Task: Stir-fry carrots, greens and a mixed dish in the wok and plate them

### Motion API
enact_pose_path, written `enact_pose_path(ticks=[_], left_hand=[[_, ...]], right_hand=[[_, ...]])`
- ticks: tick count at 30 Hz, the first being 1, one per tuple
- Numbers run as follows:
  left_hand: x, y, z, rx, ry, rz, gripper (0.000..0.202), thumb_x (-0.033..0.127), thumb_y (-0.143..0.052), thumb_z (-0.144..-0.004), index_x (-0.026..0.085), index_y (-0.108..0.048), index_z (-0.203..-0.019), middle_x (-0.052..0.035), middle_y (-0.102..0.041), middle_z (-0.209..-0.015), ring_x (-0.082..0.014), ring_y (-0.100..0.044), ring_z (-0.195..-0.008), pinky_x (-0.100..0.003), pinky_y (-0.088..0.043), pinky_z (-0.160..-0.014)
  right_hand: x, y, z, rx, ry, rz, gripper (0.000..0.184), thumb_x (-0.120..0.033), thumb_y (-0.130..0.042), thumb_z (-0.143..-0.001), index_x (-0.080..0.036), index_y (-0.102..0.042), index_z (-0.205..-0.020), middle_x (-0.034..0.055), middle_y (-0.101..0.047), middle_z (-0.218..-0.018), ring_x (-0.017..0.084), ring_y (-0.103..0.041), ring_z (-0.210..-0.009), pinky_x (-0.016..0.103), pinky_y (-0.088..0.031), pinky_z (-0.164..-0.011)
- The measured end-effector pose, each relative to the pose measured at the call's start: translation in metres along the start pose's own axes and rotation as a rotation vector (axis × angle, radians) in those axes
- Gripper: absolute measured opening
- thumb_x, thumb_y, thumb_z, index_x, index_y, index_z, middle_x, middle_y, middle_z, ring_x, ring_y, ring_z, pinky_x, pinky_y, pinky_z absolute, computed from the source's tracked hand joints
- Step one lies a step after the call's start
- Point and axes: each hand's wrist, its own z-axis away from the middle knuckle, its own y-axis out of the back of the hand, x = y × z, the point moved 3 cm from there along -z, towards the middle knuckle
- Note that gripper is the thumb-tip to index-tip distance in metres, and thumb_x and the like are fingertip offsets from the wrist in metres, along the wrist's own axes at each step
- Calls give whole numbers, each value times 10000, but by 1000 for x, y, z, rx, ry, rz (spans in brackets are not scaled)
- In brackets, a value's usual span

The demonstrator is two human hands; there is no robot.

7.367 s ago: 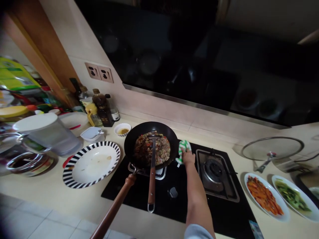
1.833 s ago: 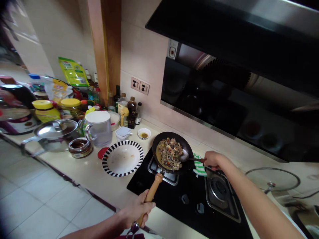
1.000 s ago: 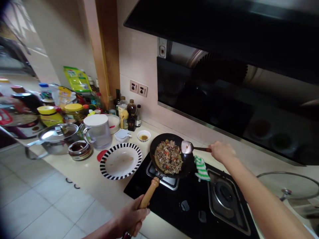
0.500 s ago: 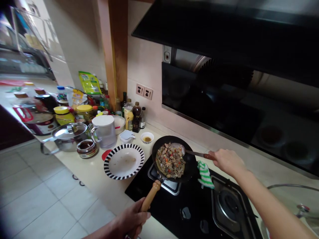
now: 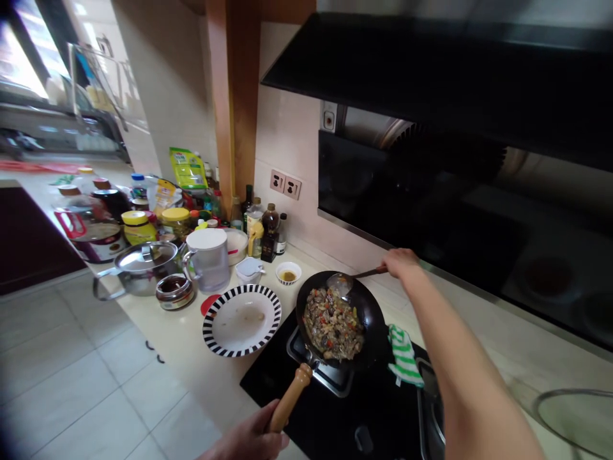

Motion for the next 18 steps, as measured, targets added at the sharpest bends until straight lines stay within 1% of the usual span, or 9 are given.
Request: enact_pose_path(ticks=[2, 4, 7, 8, 10, 12, 13, 15, 18], left_hand=[[-1, 1, -2, -2, -24, 21, 512, 318, -744, -619, 190, -524, -1063, 74, -488, -584, -57, -445, -460, -174, -300, -418], [-2, 0, -1, 8, 6, 34, 544, 325, -735, -631, 188, -504, -1104, 78, -481, -564, -62, -447, -445, -175, -296, -406], [-2, -5, 1, 3, 95, 45, 612, 360, -672, -690, 168, -405, -1206, 89, -470, -508, -74, -410, -364, -184, -263, -348], [-1, -8, 2, -6, 113, 56, 639, 366, -660, -699, 162, -365, -1228, 91, -473, -503, -79, -403, -347, -187, -262, -333], [1, -11, 4, -31, 126, 87, 658, 369, -655, -699, 167, -319, -1227, 95, -482, -513, -85, -406, -338, -190, -281, -317], [2, -13, 4, -46, 124, 115, 594, 372, -655, -696, 188, -332, -1161, 101, -473, -525, -77, -404, -346, -183, -305, -317], [2, -14, 5, -55, 117, 122, 546, 376, -654, -694, 201, -348, -1111, 105, -463, -527, -70, -397, -348, -178, -304, -317], [3, -14, 6, -80, 102, 125, 461, 392, -651, -692, 221, -363, -1009, 112, -442, -526, -60, -379, -345, -171, -293, -315], [4, -15, 8, -106, 95, 128, 406, 407, -646, -695, 237, -351, -916, 115, -420, -537, -50, -363, -357, -169, -295, -329]], right_hand=[[-23, 16, -19, -46, 41, -2, 262, -232, -599, -790, -275, -718, -1020, 83, -671, -1105, 240, -601, -1021, 310, -420, -756], [-44, 28, -26, -135, 71, -10, 241, -214, -662, -730, -269, -736, -952, 54, -704, -990, 220, -625, -938, 293, -436, -721], [-66, 31, -7, -275, 103, -24, 263, -97, -703, -628, -243, -741, -843, 9, -710, -774, 186, -640, -753, 258, -440, -632], [-71, 28, 7, -291, 112, -31, 275, -70, -689, -625, -232, -735, -842, 8, -709, -762, 180, -640, -734, 248, -435, -616], [-79, 19, 45, -260, 119, -54, 266, -74, -626, -699, -214, -716, -906, 38, -713, -836, 184, -651, -771, 239, -426, -614], [-85, 3, 90, -186, 87, -74, 278, -124, -476, -838, -190, -679, -1016, 98, -706, -913, 209, -665, -822, 258, -430, -626], [-87, -8, 112, -152, 68, -80, 332, -134, -380, -889, -182, -652, -1075, 117, -702, -897, 220, -670, -841, 268, -436, -637], [-92, -32, 154, -89, 35, -62, 437, -64, -302, -884, -170, -561, -1220, 133, -693, -865, 251, -675, -861, 296, -449, -651], [-99, -68, 202, 8, -42, -21, 601, 49, -292, -805, -195, -470, -1324, 89, -680, -761, 250, -693, -742, 303, -469, -596]])
